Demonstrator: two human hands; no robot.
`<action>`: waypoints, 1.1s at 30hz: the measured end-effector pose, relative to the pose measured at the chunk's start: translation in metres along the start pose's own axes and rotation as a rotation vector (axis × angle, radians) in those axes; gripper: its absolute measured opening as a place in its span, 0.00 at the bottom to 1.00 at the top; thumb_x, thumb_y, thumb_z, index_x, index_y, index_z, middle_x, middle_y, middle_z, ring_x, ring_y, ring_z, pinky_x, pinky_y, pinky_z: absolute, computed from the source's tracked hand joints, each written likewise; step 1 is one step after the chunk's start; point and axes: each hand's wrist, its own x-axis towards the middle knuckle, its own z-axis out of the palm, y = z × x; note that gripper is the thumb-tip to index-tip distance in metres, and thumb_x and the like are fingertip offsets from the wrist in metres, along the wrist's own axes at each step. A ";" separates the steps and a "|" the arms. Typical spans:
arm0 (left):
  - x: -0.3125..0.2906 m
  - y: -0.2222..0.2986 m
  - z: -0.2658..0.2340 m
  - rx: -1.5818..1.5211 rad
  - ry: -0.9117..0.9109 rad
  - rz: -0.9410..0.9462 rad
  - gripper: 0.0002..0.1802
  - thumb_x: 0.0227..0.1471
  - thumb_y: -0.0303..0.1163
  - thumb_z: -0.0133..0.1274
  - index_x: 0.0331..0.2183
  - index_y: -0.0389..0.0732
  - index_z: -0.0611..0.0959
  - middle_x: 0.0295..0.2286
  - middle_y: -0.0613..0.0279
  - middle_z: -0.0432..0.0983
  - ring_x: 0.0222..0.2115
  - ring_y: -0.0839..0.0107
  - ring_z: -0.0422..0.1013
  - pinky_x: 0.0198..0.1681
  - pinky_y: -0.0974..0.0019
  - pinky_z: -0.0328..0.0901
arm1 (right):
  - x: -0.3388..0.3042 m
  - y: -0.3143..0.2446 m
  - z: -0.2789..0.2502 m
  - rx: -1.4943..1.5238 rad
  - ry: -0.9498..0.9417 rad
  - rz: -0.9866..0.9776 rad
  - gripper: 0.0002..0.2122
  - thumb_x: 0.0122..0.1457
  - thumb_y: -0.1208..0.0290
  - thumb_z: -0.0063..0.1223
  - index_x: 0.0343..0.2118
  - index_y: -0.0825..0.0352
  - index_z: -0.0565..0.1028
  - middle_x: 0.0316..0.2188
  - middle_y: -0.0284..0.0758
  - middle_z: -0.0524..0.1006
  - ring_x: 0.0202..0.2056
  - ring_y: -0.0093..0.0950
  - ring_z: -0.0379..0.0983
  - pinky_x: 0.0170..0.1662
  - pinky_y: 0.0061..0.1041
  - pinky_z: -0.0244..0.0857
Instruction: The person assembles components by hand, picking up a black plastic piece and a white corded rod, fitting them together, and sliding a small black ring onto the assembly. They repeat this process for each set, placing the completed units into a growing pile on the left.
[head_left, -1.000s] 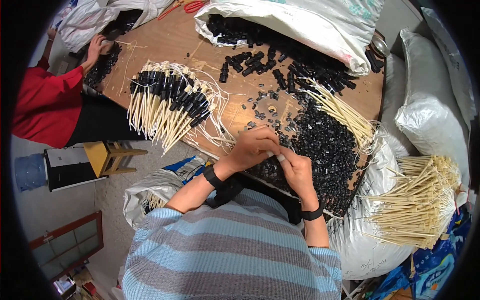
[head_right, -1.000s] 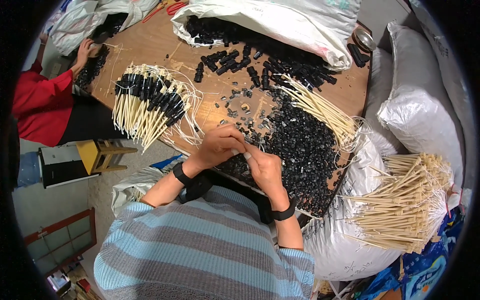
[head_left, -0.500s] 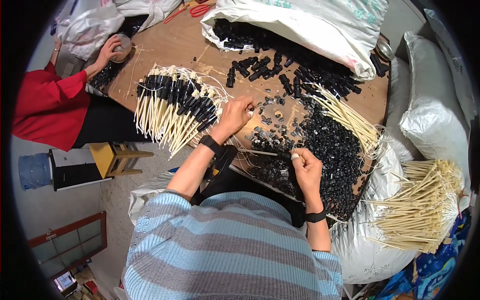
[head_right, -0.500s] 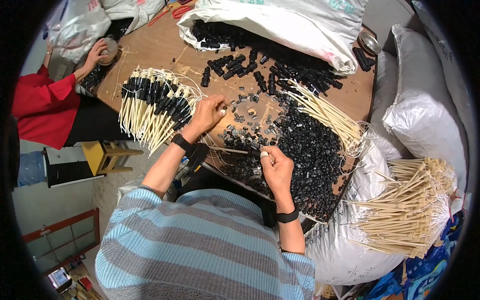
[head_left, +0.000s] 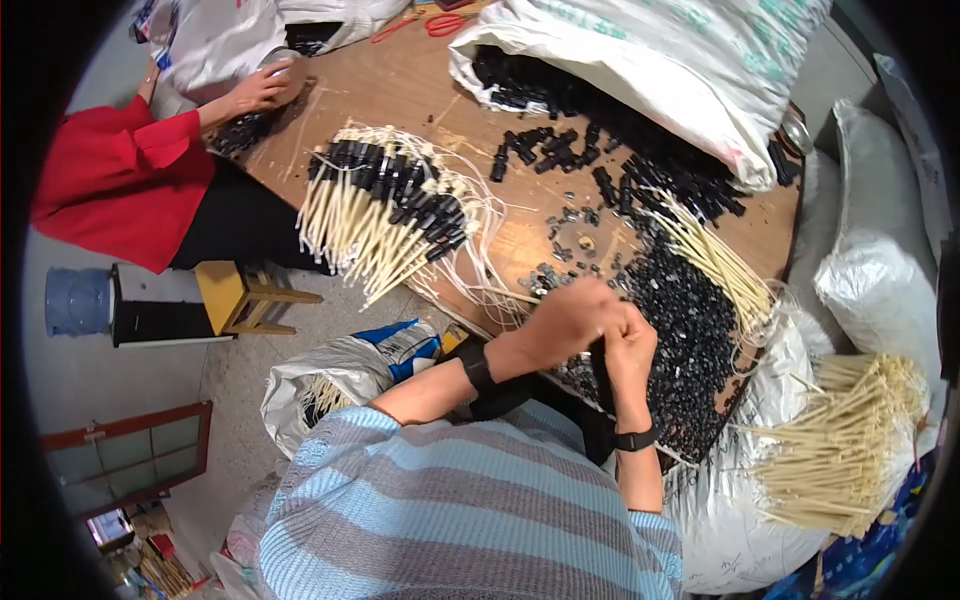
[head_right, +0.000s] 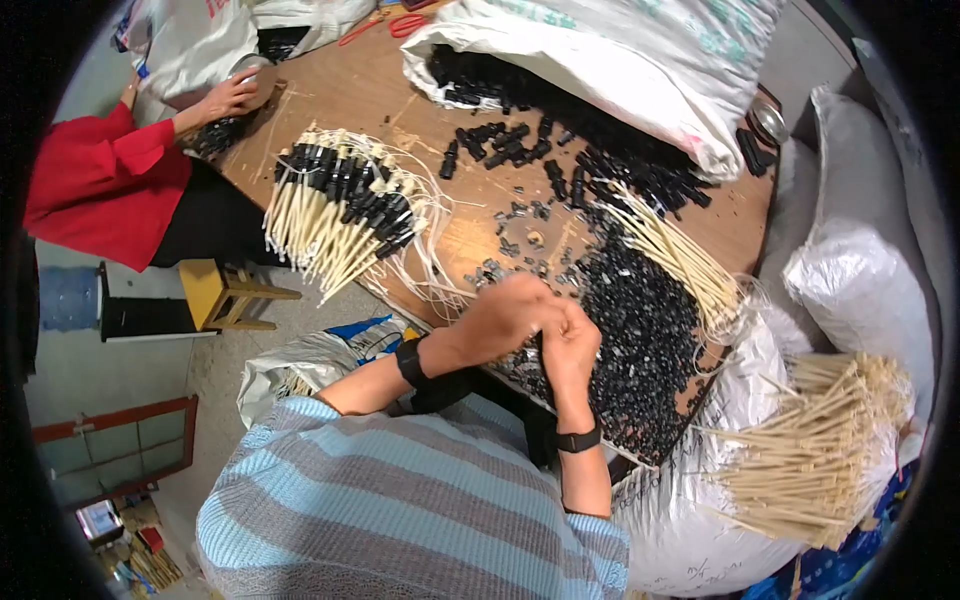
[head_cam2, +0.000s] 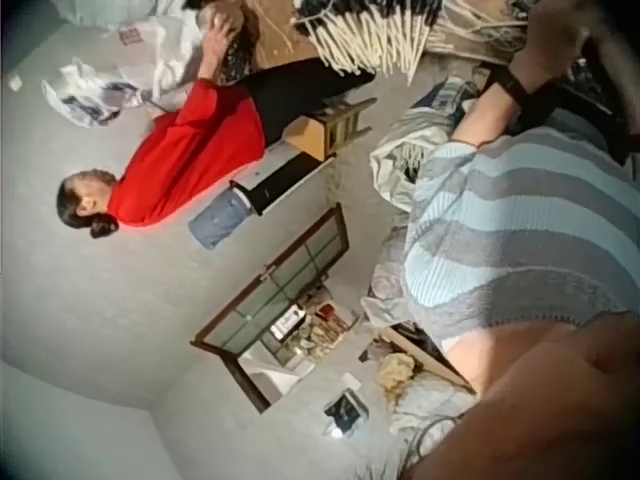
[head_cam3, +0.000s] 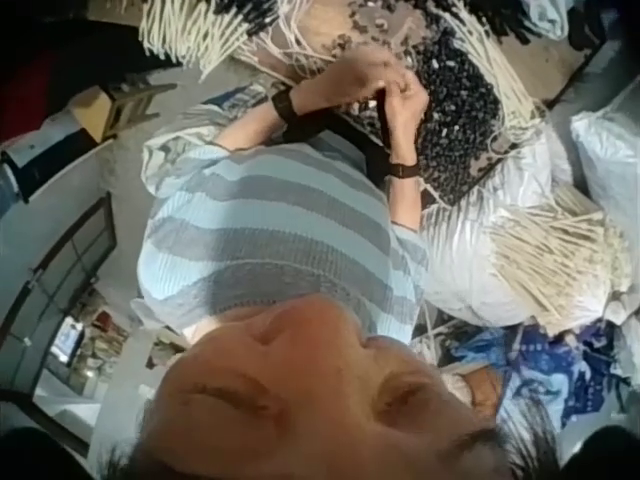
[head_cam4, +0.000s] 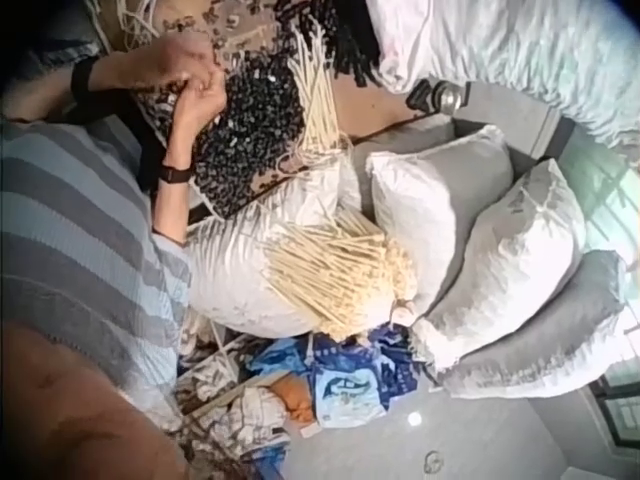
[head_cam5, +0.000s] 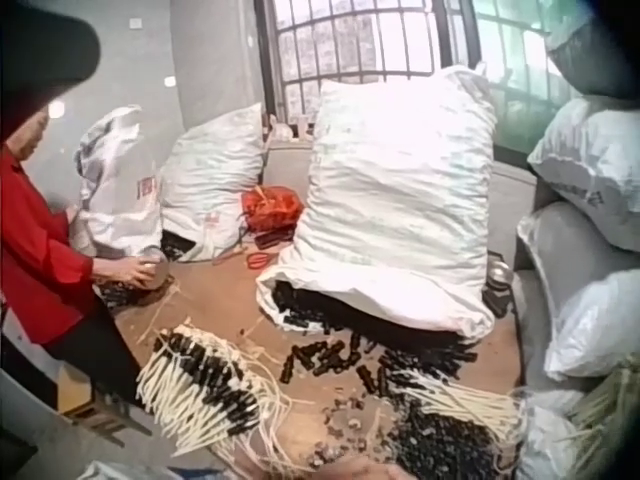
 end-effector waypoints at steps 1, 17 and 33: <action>-0.003 -0.003 -0.001 -0.092 0.074 -0.081 0.15 0.39 0.18 0.51 0.33 0.41 0.83 0.29 0.60 0.72 0.33 0.61 0.70 0.36 0.63 0.66 | -0.002 -0.006 0.003 -0.055 0.054 -0.100 0.05 0.57 0.81 0.47 0.32 0.70 0.77 0.22 0.21 0.71 0.25 0.12 0.63 0.29 0.14 0.58; -0.002 -0.009 -0.008 -0.302 0.173 -0.511 0.09 0.35 0.16 0.56 0.25 0.36 0.83 0.23 0.63 0.77 0.25 0.76 0.71 0.31 0.73 0.66 | -0.004 -0.009 0.007 -0.664 0.223 -0.692 0.06 0.51 0.76 0.58 0.33 0.64 0.77 0.17 0.36 0.72 0.16 0.31 0.70 0.20 0.26 0.61; 0.004 -0.011 -0.023 0.088 -0.134 -0.131 0.19 0.35 0.24 0.55 0.36 0.45 0.79 0.29 0.59 0.77 0.31 0.57 0.74 0.31 0.58 0.68 | -0.006 -0.019 -0.039 0.352 -0.123 0.018 0.15 0.52 0.79 0.55 0.45 0.68 0.76 0.18 0.25 0.70 0.14 0.15 0.58 0.19 0.15 0.51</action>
